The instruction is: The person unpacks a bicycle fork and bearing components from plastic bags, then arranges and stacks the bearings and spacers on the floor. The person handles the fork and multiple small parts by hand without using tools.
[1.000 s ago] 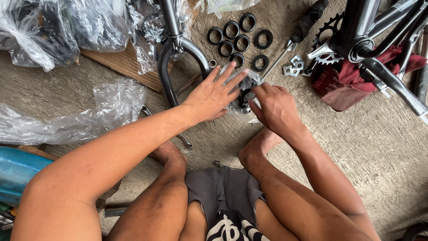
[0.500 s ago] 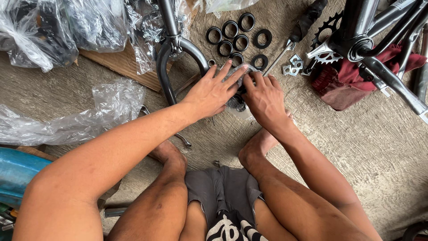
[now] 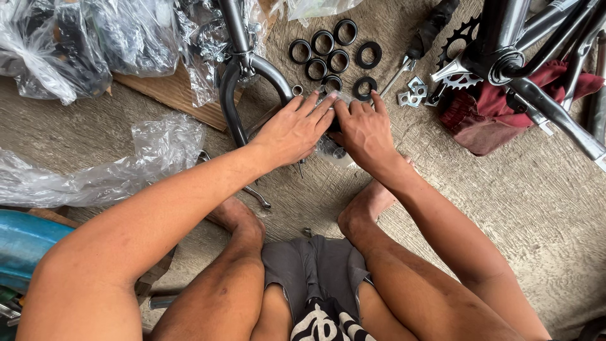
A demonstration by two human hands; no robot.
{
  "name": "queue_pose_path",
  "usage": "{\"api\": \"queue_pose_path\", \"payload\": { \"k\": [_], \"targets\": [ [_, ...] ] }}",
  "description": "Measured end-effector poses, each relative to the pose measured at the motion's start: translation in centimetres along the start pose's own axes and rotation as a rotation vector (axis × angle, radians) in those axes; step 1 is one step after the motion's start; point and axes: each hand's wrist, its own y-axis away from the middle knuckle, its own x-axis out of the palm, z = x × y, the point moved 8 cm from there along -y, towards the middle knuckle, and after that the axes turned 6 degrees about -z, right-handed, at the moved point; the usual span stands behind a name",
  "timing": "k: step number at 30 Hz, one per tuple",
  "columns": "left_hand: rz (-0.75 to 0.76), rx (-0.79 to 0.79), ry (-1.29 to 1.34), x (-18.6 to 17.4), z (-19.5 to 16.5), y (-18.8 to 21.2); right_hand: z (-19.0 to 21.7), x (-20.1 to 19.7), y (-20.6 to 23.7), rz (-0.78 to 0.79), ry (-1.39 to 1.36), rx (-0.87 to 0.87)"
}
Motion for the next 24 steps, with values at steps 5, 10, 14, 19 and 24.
{"api": "queue_pose_path", "payload": {
  "k": [5,10,14,19,24],
  "targets": [
    [-0.047,-0.003,-0.002,-0.1,0.2,0.5,0.5,0.8,0.5,0.104,0.083,0.031],
    [-0.021,0.023,-0.058,0.1,0.0,0.6,0.9,0.9,0.8,0.117,0.138,-0.012],
    [-0.061,0.001,-0.03,-0.3,0.1,0.5,1.2,1.1,1.2,0.136,0.179,-0.026],
    [-0.046,-0.008,-0.04,0.0,0.1,0.6,1.6,1.3,1.1,0.123,0.104,-0.096],
    [-0.037,0.011,-0.068,0.4,-0.1,0.6,1.9,2.1,1.0,0.203,0.172,-0.133]
  ]
}}
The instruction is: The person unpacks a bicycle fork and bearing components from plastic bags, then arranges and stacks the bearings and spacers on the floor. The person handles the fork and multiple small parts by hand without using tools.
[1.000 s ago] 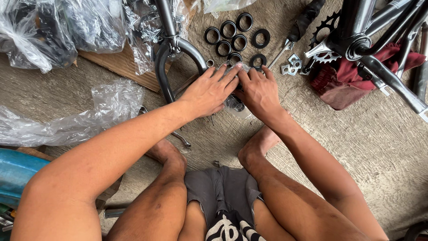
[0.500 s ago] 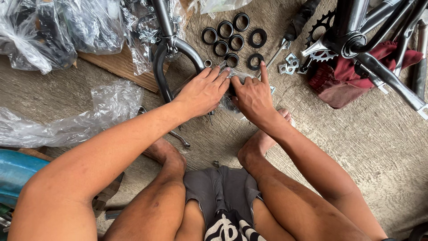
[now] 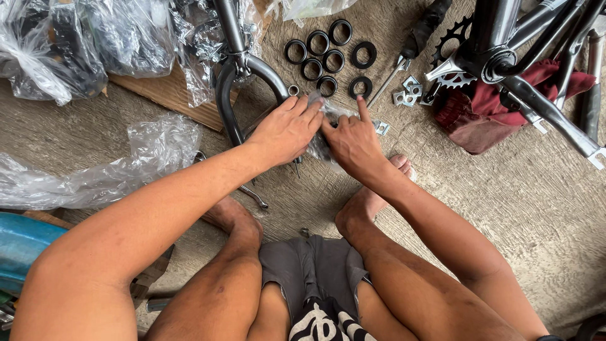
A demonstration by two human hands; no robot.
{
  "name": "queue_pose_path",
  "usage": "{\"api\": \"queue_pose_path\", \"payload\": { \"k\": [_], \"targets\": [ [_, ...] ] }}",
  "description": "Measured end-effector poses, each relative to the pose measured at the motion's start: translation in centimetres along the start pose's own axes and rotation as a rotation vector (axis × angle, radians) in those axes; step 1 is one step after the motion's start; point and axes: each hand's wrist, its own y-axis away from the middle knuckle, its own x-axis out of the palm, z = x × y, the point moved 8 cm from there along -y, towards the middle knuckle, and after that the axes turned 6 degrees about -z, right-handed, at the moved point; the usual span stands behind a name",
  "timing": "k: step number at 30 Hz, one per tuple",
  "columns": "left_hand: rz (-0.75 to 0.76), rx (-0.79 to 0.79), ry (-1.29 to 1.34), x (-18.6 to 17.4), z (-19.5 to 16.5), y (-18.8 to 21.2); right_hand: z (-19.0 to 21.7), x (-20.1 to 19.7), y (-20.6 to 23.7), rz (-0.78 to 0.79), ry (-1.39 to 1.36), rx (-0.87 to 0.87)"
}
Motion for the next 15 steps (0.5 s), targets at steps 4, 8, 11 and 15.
{"api": "queue_pose_path", "payload": {
  "k": [4,8,11,15],
  "targets": [
    [0.043,0.055,-0.035,0.7,-0.8,-0.1,-0.1,1.2,0.6,0.238,-0.164,-0.025],
    [0.007,0.051,0.064,0.9,-1.1,0.2,-3.0,0.3,2.1,0.31,-0.571,0.095],
    [-0.032,0.045,0.121,0.8,-1.1,0.4,-6.8,-1.7,2.8,0.186,-1.067,0.209],
    [-0.046,0.057,0.135,0.7,-1.1,0.4,-12.8,-3.6,2.5,0.029,-1.032,0.333]
  ]
}}
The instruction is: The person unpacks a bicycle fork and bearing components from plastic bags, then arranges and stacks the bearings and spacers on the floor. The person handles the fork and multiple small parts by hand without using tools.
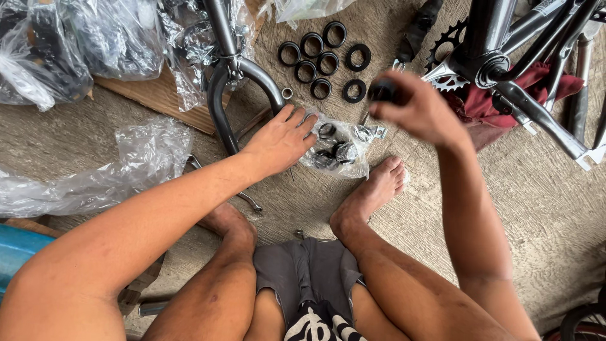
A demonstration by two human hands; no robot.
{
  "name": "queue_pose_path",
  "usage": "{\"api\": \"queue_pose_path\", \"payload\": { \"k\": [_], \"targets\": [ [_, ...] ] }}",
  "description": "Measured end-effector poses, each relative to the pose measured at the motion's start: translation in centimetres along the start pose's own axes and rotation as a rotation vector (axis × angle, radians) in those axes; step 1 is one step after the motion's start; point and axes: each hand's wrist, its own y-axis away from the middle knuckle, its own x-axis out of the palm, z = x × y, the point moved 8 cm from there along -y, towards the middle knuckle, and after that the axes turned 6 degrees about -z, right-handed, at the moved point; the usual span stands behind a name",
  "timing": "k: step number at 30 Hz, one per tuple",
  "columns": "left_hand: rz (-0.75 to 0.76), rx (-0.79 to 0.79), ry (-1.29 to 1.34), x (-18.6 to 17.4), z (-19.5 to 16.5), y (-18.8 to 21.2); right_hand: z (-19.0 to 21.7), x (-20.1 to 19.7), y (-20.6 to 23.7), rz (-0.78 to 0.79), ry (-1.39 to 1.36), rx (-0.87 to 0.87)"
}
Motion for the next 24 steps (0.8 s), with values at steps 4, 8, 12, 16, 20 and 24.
{"api": "queue_pose_path", "payload": {
  "k": [4,8,12,16,20,24],
  "targets": [
    [-0.005,0.003,0.014,-0.3,0.0,-0.2,-0.1,-2.2,-3.2,-0.239,0.005,0.017],
    [0.006,0.005,0.013,-0.8,0.0,-0.2,1.1,-1.1,-4.7,-0.285,-0.064,-0.095],
    [-0.025,0.08,-0.061,-1.7,-0.6,-0.4,0.4,-0.5,-4.1,-0.288,-0.106,-0.035],
    [-0.179,0.352,-0.15,-2.4,-2.9,-1.0,0.1,-0.8,-3.1,-0.282,-0.19,-0.008],
    [-0.02,0.324,-0.044,-0.2,-3.7,-2.9,0.6,0.3,-2.2,-0.204,-0.213,-0.038],
    [-0.082,0.251,-0.1,0.1,-2.9,-4.0,0.7,1.4,-1.3,-0.196,-0.223,-0.058]
  ]
}}
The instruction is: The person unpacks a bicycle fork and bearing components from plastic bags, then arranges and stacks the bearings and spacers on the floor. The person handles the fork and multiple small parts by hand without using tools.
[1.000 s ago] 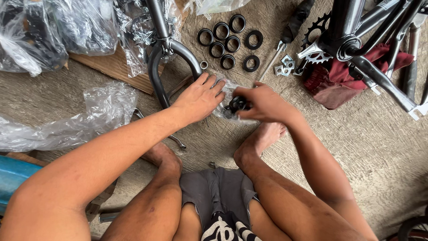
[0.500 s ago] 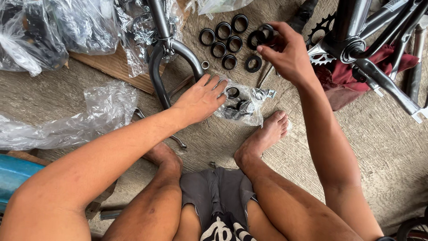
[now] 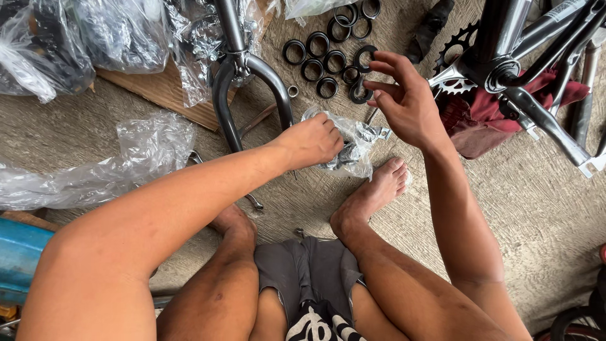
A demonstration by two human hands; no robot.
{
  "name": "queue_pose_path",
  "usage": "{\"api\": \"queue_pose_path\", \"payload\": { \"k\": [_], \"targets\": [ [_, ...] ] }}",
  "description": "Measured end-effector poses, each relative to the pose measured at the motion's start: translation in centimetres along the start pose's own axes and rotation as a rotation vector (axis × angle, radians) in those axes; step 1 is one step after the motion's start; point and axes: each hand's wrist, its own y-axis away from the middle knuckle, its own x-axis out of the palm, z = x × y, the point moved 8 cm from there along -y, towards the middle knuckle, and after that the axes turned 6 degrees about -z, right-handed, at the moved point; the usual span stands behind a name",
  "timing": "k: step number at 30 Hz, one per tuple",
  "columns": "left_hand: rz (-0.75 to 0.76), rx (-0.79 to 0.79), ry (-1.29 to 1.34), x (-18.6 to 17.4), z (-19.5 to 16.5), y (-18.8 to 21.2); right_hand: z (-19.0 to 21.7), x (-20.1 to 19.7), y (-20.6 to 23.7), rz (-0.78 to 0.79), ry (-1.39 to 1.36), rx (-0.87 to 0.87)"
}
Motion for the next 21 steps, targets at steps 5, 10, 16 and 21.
{"api": "queue_pose_path", "payload": {
  "k": [5,10,16,21],
  "targets": [
    [-0.024,-0.074,-0.024,-0.3,0.9,0.6,-0.4,-0.6,0.0,-0.032,0.045,0.016],
    [0.168,-0.146,0.021,1.1,1.4,0.6,-0.8,-0.9,0.2,-0.001,0.172,0.085],
    [0.158,-0.194,0.045,1.3,2.5,0.3,-0.7,3.5,3.9,0.408,0.251,0.038],
    [0.068,-0.224,0.185,0.5,3.1,1.5,-0.8,8.5,7.8,0.405,0.547,-0.225]
  ]
}}
